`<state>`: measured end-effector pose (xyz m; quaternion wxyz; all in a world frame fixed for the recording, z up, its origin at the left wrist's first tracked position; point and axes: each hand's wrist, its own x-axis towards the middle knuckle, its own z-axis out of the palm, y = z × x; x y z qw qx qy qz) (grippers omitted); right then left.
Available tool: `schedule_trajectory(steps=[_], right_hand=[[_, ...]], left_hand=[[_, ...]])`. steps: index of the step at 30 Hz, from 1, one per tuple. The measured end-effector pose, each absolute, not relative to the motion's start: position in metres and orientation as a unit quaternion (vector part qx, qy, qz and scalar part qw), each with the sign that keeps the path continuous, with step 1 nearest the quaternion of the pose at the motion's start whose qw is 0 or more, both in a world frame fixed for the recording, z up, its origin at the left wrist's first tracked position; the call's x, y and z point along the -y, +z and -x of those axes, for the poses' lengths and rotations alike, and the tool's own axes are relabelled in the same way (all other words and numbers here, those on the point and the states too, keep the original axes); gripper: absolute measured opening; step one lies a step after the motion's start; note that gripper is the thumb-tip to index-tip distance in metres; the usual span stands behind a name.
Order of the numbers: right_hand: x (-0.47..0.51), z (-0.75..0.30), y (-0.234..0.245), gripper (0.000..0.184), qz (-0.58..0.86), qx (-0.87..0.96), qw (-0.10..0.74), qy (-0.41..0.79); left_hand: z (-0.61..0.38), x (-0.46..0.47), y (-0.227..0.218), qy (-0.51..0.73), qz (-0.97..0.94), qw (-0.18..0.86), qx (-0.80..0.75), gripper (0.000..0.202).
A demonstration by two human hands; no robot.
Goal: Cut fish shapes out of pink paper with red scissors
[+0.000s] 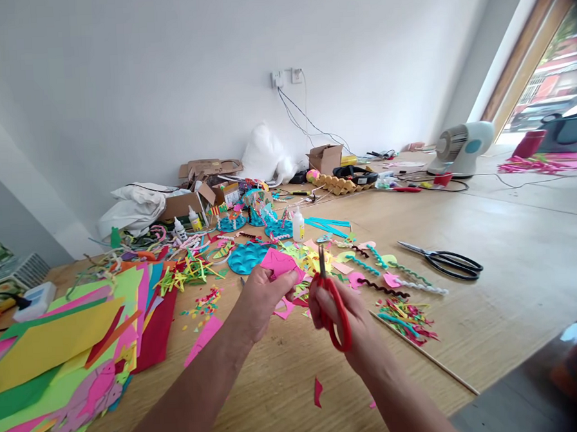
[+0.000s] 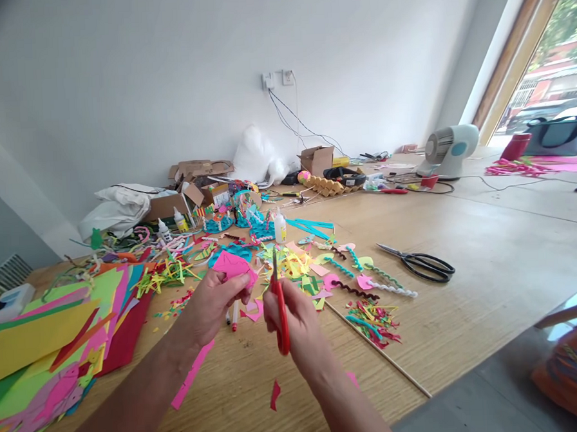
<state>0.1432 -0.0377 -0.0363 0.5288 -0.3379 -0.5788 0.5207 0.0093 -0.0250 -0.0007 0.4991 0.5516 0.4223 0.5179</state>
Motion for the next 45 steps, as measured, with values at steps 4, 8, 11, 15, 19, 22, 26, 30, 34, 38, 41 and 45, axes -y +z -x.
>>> schedule_trajectory(steps=[4, 8, 11, 15, 19, 22, 26, 30, 34, 38, 41, 45], right_hand=[[0.049, -0.141, -0.047, 0.036, 0.353, 0.601, 0.484, 0.53], [0.054, -0.14, -0.051, 0.037, 0.343, 0.612, 0.471, 0.536], [0.055, -0.139, -0.05, 0.038, 0.338, 0.615, 0.47, 0.536], [0.056, -0.136, -0.05, 0.038, 0.334, 0.606, 0.478, 0.542], [0.057, -0.134, -0.053, 0.038, 0.336, 0.593, 0.477, 0.555], [0.057, -0.135, -0.055, 0.039, 0.337, 0.579, 0.478, 0.568], [0.058, -0.136, -0.054, 0.04, 0.333, 0.568, 0.479, 0.581], [0.058, -0.137, -0.053, 0.042, 0.334, 0.557, 0.478, 0.591], [0.057, -0.136, -0.055, 0.043, 0.344, 0.548, 0.478, 0.594], [0.056, -0.135, -0.056, 0.043, 0.352, 0.545, 0.477, 0.593], [0.056, -0.135, -0.055, 0.043, 0.357, 0.539, 0.476, 0.596], [0.056, -0.135, -0.055, 0.043, 0.363, 0.536, 0.474, 0.597]], left_hand=[[-0.014, 0.028, 0.0, 0.567, -0.495, 0.528, -0.393, 0.017], [-0.016, 0.029, 0.001, 0.579, -0.479, 0.541, -0.377, 0.017], [-0.016, 0.028, 0.0, 0.578, -0.476, 0.547, -0.374, 0.018], [-0.017, 0.028, -0.001, 0.576, -0.469, 0.56, -0.368, 0.017], [-0.017, 0.028, -0.001, 0.577, -0.467, 0.562, -0.365, 0.017], [-0.017, 0.029, -0.001, 0.578, -0.465, 0.562, -0.365, 0.017], [-0.019, 0.029, -0.002, 0.575, -0.465, 0.56, -0.374, 0.017], [-0.02, 0.028, -0.004, 0.577, -0.463, 0.562, -0.37, 0.017], [-0.02, 0.028, -0.005, 0.58, -0.463, 0.562, -0.366, 0.018], [-0.022, 0.028, -0.005, 0.581, -0.462, 0.563, -0.365, 0.018], [-0.022, 0.028, -0.004, 0.582, -0.463, 0.56, -0.365, 0.017], [-0.021, 0.028, -0.004, 0.584, -0.463, 0.558, -0.365, 0.017]])
